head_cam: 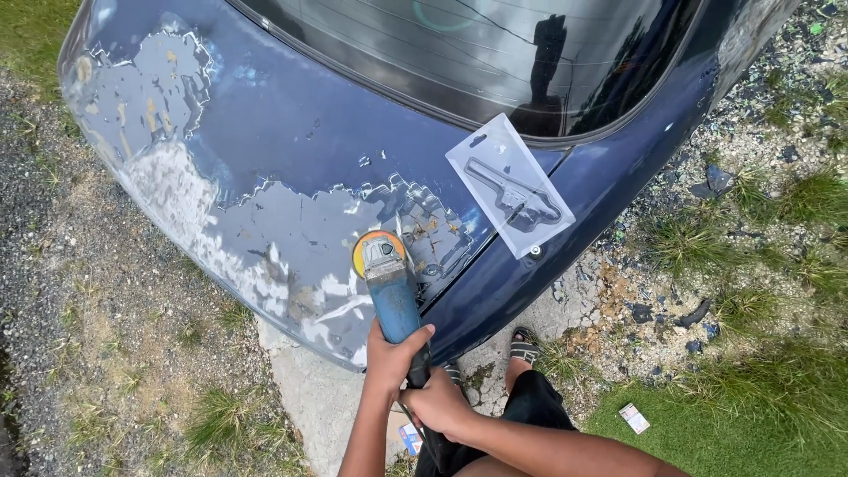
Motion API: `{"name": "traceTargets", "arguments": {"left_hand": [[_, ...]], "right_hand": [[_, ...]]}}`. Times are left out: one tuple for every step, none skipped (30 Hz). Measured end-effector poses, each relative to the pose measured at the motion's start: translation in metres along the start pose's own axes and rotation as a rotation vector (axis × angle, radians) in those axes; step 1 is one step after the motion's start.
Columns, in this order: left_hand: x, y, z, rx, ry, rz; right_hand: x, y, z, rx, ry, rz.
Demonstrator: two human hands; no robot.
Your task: The person uses an angle grinder with a sanding disc to sand the hood of a blue car. The person moves the tool across the surface to remove paint and rust, working on the front section of the vehicle.
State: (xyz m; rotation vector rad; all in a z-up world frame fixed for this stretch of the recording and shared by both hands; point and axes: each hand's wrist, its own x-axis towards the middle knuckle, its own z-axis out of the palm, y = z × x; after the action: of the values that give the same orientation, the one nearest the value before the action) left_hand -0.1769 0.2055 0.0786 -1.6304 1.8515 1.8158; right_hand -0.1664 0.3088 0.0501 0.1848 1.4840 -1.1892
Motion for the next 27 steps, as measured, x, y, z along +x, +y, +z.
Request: {"name": "traceTargets", "arguments": {"left_hand": [[-0.001,-0.005,-0.001,0.0,-0.005,0.004],[-0.001,-0.011,-0.001,-0.008,-0.006,-0.003],[-0.001,-0.016,-0.002,-0.015,-0.007,-0.011],[-0.001,-0.017,-0.003,-0.013,-0.013,-0.007],[-0.001,-0.019,-0.003,-0.023,-0.008,-0.013],[-0.001,-0.022,-0.004,-0.032,-0.003,-0.018],[0.002,-0.021,-0.005,-0.031,-0.007,-0.02],[0.006,-0.02,-0.005,-0.021,-0.001,-0.017],[0.009,-0.02,-0.006,-0.012,0.007,-0.016],[0.008,-0.019,-0.007,-0.013,0.006,-0.019],[0.008,-0.018,-0.008,-0.018,-0.003,-0.01],[0.008,-0.016,-0.009,-0.023,-0.011,-0.001],[0.007,-0.017,-0.009,-0.02,-0.015,0.003],[0.006,-0.018,-0.009,-0.017,-0.021,-0.003],[0.004,-0.02,-0.01,-0.015,-0.026,-0.012],[0.006,-0.016,-0.01,-0.013,-0.028,-0.01],[0.006,-0.015,-0.01,-0.006,-0.035,-0.006],[0.005,-0.014,-0.01,0.001,-0.042,-0.001],[0.004,-0.015,-0.011,-0.003,-0.039,-0.001],[0.003,-0.015,-0.012,0.01,-0.047,-0.003],[0.002,-0.013,-0.012,0.027,-0.058,-0.002],[0.003,-0.015,-0.013,0.028,-0.059,0.002],[0.003,-0.018,-0.014,0.023,-0.052,0.004],[0.004,-0.021,-0.014,0.018,-0.046,0.007],[0.004,-0.021,-0.014,0.022,-0.05,0.004],[0.004,-0.021,-0.015,0.012,-0.053,0.0],[0.004,-0.021,-0.016,-0.001,-0.053,-0.001]], "right_hand": [[-0.006,-0.001,0.001,0.001,0.005,-0.004],[-0.011,-0.001,0.002,-0.077,0.044,0.023],[-0.017,-0.002,0.003,-0.153,0.084,0.052],[-0.016,-0.002,0.004,-0.15,0.091,0.049],[-0.016,-0.001,0.004,-0.202,0.1,0.084],[-0.016,0.0,0.005,-0.254,0.11,0.119],[-0.016,-0.004,0.005,-0.253,0.113,0.121],[-0.015,-0.007,0.005,-0.223,0.099,0.105],[-0.015,-0.009,0.006,-0.195,0.084,0.091],[-0.014,-0.007,0.007,-0.195,0.085,0.094],[-0.012,-0.006,0.008,-0.157,0.058,0.072],[-0.01,-0.005,0.008,-0.12,0.031,0.051],[-0.011,-0.004,0.009,-0.117,0.035,0.047],[-0.013,-0.004,0.01,-0.138,0.061,0.07],[-0.015,-0.003,0.01,-0.161,0.085,0.096],[-0.009,-0.001,0.011,-0.159,0.087,0.095],[-0.006,0.003,0.012,-0.098,0.072,0.054],[-0.003,0.007,0.013,-0.036,0.057,0.013],[-0.005,0.007,0.014,-0.039,0.055,0.012],[-0.008,0.006,0.016,-0.058,0.064,0.033],[-0.01,0.004,0.017,-0.071,0.077,0.05],[-0.011,0.003,0.017,-0.07,0.078,0.046],[-0.012,0.003,0.017,-0.114,0.095,0.07],[-0.013,0.004,0.017,-0.157,0.111,0.093],[-0.013,0.005,0.018,-0.153,0.114,0.097],[-0.013,0.005,0.02,-0.154,0.132,0.099],[-0.012,0.005,0.022,-0.159,0.15,0.097]]}}
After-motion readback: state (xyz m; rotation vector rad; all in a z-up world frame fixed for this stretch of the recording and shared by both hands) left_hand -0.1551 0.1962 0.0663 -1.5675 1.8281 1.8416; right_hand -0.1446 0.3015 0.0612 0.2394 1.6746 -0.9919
